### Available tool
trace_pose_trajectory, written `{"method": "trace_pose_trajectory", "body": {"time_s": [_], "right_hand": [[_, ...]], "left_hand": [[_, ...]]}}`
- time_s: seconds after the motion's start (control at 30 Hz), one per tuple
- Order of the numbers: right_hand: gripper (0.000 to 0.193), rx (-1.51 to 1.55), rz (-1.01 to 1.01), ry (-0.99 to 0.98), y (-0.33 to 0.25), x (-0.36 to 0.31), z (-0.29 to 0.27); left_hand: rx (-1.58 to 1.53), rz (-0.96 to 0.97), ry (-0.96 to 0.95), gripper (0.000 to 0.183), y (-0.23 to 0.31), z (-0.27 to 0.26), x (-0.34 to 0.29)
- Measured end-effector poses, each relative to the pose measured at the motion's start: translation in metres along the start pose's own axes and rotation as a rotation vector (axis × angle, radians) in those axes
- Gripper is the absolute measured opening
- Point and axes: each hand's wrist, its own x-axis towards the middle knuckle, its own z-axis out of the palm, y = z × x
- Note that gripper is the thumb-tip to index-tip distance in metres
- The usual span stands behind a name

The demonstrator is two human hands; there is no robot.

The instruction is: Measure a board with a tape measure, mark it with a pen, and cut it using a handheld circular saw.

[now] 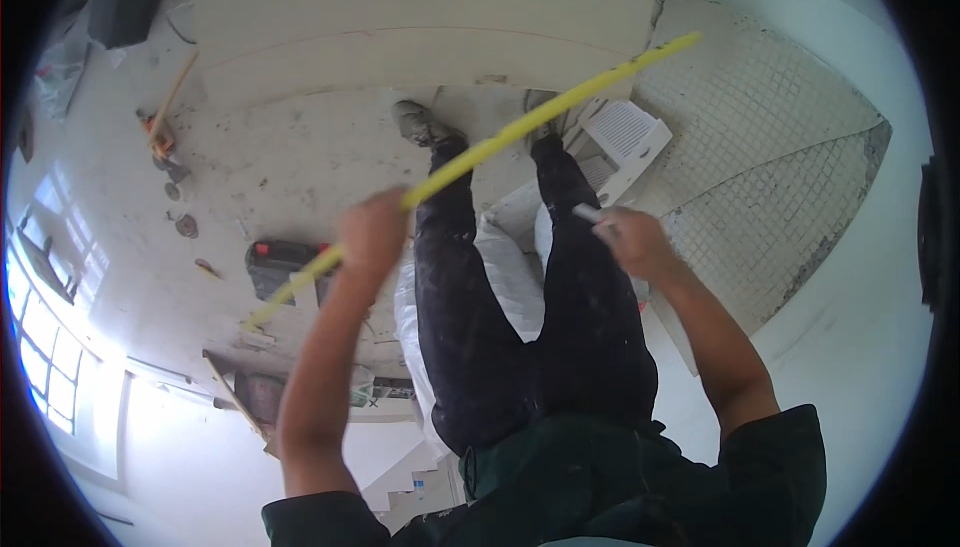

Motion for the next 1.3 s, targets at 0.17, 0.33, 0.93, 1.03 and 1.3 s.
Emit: {"method": "trace_pose_trajectory", "body": {"time_s": [0.17, 0.33, 0.93, 1.03, 1.3], "right_hand": [[0.025, 0.02, -0.289, -0.139, -0.092, 0.028, 0.062], [0.029, 0.04, -0.325, -0.256, -0.128, 0.022, 0.056], [0.028, 1.668, -0.158, 0.628, -0.189, -0.034, 0.048], [0.021, 1.72, -0.369, 0.691, -0.191, -0.051, 0.055], [0.022, 1.495, -0.384, 0.637, -0.211, -0.069, 0.105]], "left_hand": [[-0.313, 0.115, -0.102, 0.019, 0.085, -0.03, -0.041], [-0.49, 0.203, -0.202, 0.024, 0.071, -0.05, -0.057], [-0.83, -0.148, -0.226, 0.037, 0.064, -0.161, -0.09], [-0.867, -0.072, -0.242, 0.037, 0.071, -0.154, -0.105], [-0.798, -0.052, -0.347, 0.032, 0.055, -0.147, -0.142]]}}
